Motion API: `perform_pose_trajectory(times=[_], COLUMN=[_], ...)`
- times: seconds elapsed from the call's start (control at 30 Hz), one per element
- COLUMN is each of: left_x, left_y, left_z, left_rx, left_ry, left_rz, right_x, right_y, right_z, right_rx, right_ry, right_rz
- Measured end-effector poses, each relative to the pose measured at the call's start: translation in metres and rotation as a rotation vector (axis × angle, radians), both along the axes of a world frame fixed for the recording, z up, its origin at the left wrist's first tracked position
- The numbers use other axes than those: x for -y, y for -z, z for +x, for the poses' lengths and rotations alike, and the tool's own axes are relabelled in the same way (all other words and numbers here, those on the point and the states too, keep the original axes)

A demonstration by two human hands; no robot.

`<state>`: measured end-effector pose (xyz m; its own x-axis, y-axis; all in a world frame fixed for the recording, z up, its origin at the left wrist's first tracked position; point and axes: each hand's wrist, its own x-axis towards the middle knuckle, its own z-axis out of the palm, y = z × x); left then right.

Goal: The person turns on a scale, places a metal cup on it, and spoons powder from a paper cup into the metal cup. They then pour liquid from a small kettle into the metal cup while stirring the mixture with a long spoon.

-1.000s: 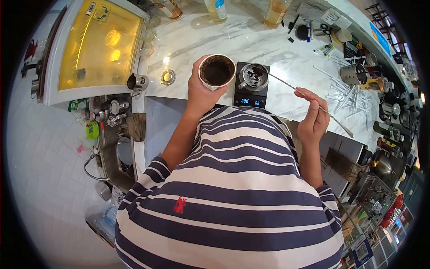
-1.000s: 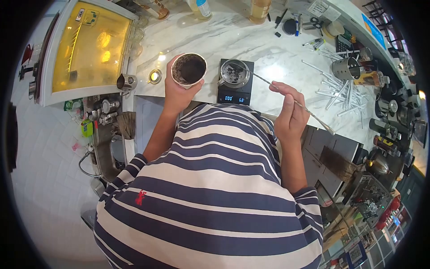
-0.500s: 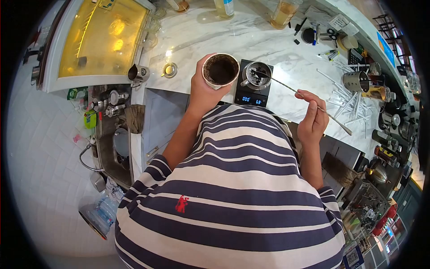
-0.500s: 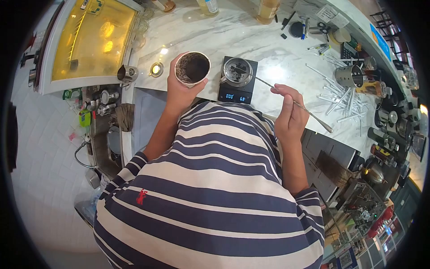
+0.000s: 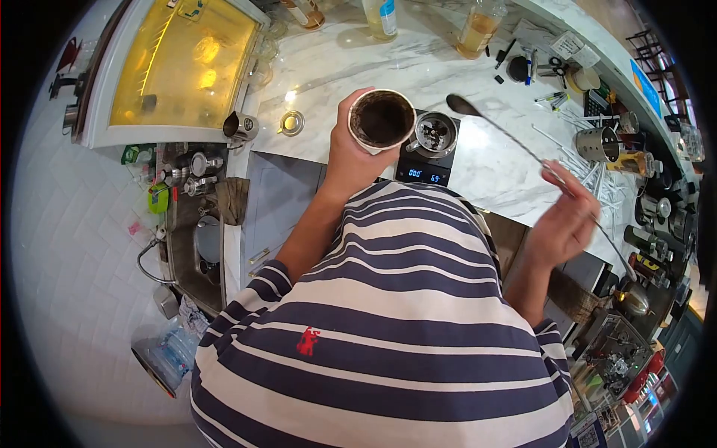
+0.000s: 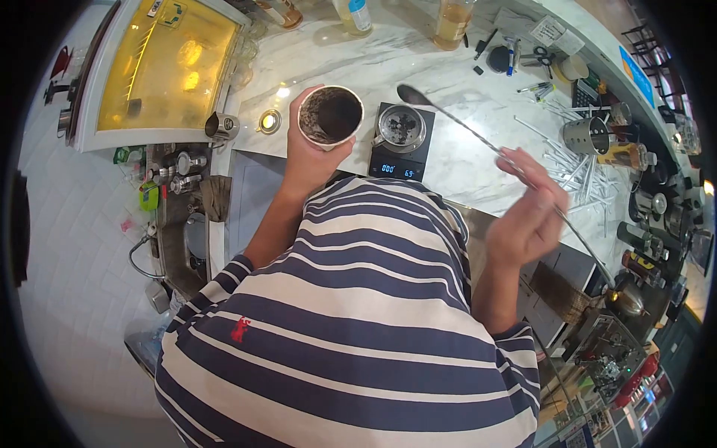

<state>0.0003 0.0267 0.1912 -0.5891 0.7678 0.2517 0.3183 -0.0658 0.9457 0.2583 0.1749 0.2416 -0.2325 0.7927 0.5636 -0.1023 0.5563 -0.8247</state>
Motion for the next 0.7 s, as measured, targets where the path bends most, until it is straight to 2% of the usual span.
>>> perform_pose_trajectory(times=[0.13, 0.3, 0.37, 0.7], left_x=[-0.005, -0.005, -0.006, 0.001], left_y=[-0.018, -0.033, -0.039, -0.045], left_z=[0.003, 0.006, 0.009, 0.014], left_rx=[-0.118, -0.274, -0.287, -0.331], left_ry=[0.041, 0.086, 0.086, 0.024], left_rz=[0.046, 0.188, 0.249, 0.254], right_x=[-0.009, 0.003, 0.002, 0.006], right_y=[-0.041, -0.069, -0.076, -0.075], right_z=[0.008, -0.015, -0.017, -0.038], right_rx=[-0.11, 0.045, 0.128, 0.051], right_ry=[-0.275, -0.527, -0.547, -0.552], right_rz=[0.251, 0.284, 0.295, 0.299])
